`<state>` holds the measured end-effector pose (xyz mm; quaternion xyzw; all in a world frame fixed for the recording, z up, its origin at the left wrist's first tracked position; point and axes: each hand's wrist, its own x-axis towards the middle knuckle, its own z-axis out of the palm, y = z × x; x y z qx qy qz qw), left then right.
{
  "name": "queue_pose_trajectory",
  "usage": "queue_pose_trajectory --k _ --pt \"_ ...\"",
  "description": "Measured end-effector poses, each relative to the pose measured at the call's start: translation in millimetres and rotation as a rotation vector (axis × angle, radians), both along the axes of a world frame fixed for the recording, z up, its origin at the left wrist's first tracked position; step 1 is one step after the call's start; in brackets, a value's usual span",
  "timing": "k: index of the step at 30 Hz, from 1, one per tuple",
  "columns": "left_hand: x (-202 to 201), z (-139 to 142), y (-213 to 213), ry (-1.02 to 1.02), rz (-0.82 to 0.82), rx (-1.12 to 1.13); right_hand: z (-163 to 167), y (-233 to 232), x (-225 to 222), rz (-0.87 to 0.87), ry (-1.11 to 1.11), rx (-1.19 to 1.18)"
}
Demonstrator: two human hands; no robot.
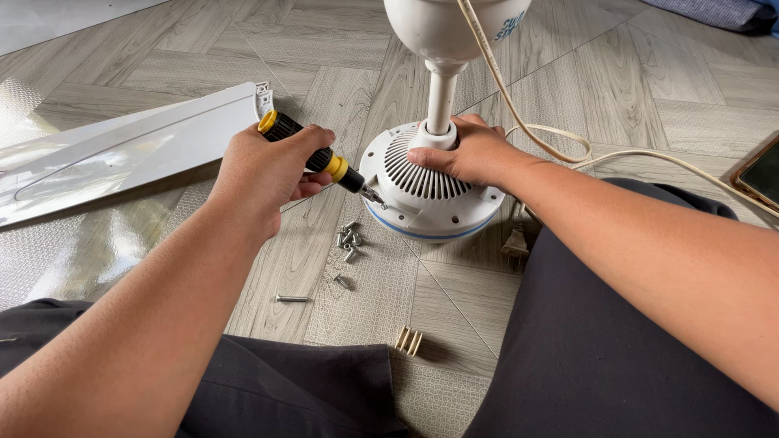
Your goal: The person sits on the floor and uses a screwdriver to remove and reinstall screws on the motor housing of a ceiling fan, then aligns a fan blade against the housing and drives screws to secure the blade, continuing to fasten screws by hand.
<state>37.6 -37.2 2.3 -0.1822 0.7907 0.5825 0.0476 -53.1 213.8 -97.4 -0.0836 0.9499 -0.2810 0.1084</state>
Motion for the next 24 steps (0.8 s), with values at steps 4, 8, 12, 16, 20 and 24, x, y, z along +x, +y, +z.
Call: queue_pose_trajectory --k 4,8,12,16,20,24 --pt "-2 -3 1 0.027 -0.020 -0.025 1 -1 0 0.005 0.008 0.042" --pt "-8 3 6 0.035 -0.117 -0.102 5 -4 4 0.044 0.052 0.089" --pt "-23 23 8 -0.192 -0.318 -0.259 8 -15 7 0.052 0.073 0.143" --pt "-33 37 5 -0.357 -0.406 -0.420 10 -21 6 0.089 0.103 0.170" --pt "-43 44 -2 -0.394 -0.388 -0.312 10 -16 6 0.082 0.124 0.119" --pt "-55 40 6 -0.378 -0.403 -0.275 9 -19 8 0.042 0.056 0.110"
